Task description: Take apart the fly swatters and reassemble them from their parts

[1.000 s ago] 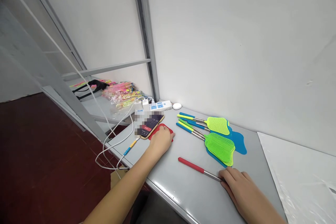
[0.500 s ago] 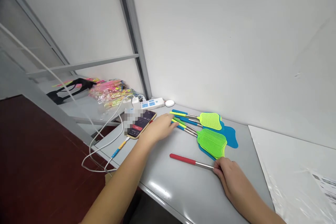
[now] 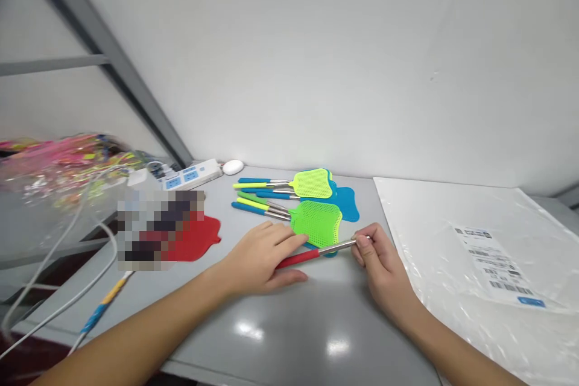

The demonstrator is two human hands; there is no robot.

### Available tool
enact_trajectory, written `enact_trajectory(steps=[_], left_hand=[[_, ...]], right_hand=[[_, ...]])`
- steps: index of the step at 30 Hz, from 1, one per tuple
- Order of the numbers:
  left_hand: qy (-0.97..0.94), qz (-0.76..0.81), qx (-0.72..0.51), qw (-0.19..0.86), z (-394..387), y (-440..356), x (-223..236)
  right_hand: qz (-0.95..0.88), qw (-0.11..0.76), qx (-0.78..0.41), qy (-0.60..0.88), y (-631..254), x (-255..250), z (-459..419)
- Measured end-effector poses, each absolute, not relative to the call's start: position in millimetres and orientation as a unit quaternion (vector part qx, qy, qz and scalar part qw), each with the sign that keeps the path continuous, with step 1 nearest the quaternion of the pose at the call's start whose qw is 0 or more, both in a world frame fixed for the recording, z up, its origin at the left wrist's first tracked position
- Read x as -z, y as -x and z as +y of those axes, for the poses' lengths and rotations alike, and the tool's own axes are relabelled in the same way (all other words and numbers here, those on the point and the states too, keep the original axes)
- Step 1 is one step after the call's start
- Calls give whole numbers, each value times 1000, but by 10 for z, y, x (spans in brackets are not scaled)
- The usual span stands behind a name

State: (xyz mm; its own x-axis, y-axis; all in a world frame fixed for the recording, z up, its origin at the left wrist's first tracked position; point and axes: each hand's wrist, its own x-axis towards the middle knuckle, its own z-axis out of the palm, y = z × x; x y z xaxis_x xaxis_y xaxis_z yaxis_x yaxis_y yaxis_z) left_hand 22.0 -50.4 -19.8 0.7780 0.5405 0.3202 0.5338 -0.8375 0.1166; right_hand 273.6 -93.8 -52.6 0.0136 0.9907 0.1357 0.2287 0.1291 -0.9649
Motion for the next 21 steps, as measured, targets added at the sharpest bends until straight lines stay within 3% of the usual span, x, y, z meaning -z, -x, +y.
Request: enact_trajectory(steps=[4,14,17,21], left_hand=[[-935,307,-176,3,-575,-346,238],[-952,249,-179,-20,-454,-280,352],[-952,252,-171,-8,-431,-305,367],[-950,271,-154,33,-430,-361,397]], right_hand=[[-546,516,-447,485,-2733,485,-928],[-574,428,-499,488,-2763,450,-971],[-593,404,-438,541,-2786,451,-957],[-686,344,-245,593,-2826,466,-907]])
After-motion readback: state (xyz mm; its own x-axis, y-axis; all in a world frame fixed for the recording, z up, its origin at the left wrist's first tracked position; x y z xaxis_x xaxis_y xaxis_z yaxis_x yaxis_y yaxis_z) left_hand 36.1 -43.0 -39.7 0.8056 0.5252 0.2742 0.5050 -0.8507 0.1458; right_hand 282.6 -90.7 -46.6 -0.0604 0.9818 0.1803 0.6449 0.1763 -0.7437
